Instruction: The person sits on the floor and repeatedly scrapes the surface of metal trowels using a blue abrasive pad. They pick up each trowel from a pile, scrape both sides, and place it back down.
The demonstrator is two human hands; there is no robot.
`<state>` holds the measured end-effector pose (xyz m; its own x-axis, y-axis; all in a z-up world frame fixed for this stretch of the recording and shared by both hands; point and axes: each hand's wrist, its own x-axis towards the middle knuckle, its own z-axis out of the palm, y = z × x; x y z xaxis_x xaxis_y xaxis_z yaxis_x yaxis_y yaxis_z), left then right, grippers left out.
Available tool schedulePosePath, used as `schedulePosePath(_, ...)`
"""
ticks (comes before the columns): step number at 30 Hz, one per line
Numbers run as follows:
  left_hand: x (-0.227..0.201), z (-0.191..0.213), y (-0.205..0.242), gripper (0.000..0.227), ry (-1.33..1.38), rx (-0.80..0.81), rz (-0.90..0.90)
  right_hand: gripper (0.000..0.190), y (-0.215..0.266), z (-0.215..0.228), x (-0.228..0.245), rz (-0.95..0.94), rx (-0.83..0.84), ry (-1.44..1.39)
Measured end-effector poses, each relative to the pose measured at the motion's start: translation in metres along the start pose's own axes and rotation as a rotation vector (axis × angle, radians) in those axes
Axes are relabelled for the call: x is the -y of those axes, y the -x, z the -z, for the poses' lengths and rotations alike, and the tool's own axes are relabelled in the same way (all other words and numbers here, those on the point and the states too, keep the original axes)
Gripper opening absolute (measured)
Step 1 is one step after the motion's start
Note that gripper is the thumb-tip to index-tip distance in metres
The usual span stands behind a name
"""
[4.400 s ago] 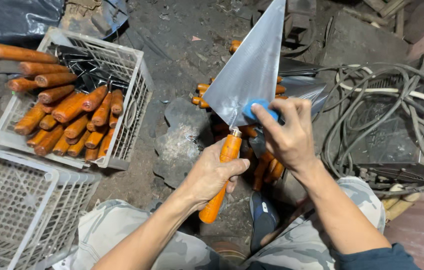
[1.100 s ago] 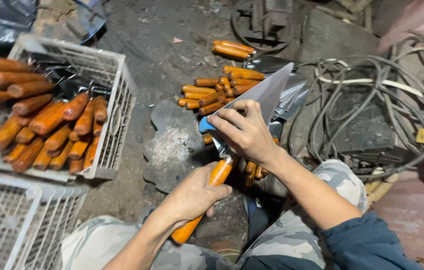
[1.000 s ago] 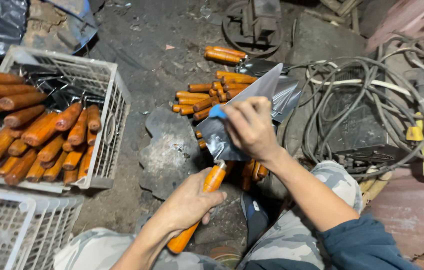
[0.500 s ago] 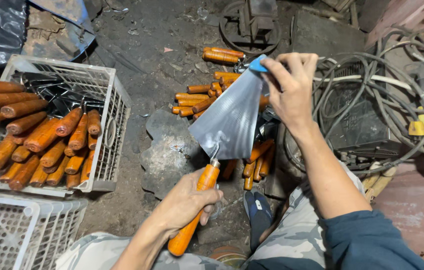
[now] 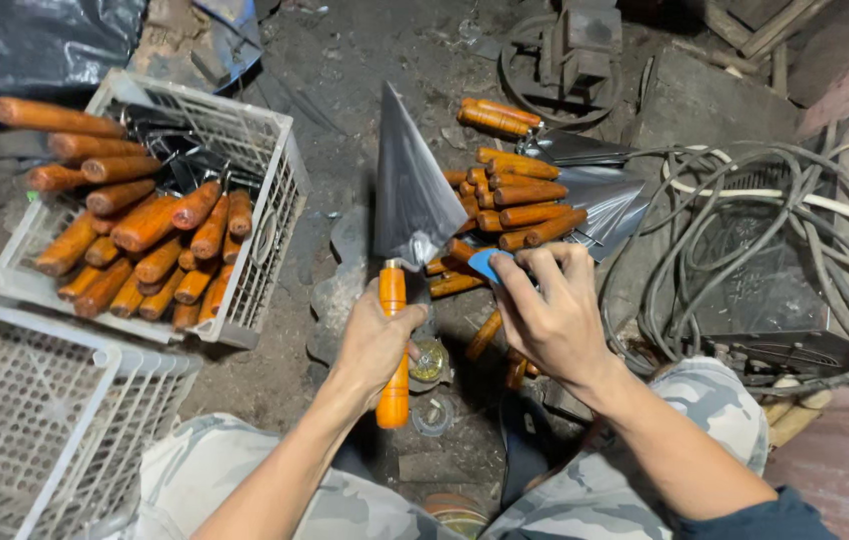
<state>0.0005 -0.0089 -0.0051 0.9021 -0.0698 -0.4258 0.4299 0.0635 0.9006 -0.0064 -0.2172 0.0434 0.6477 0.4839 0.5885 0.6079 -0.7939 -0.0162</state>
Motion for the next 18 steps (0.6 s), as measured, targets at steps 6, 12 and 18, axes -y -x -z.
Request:
schedulePosePath(6,0.003,-0.020,0.012,0.046,0.049,0.122,0.004,0.042,-0.007,-0.019,0.007,0.002,-0.093,-0.082)
schedulePosePath(12,0.003,-0.023,0.014,0.035,0.138,0.177,-0.065,0.041,0.004,-0.036,0.008,0.022,-0.022,-0.142)
schedulePosePath(18,0.003,0.005,0.001,0.026,0.436,0.267,0.000,0.044,0.012,-0.034,0.003,0.081,0.009,-0.056)
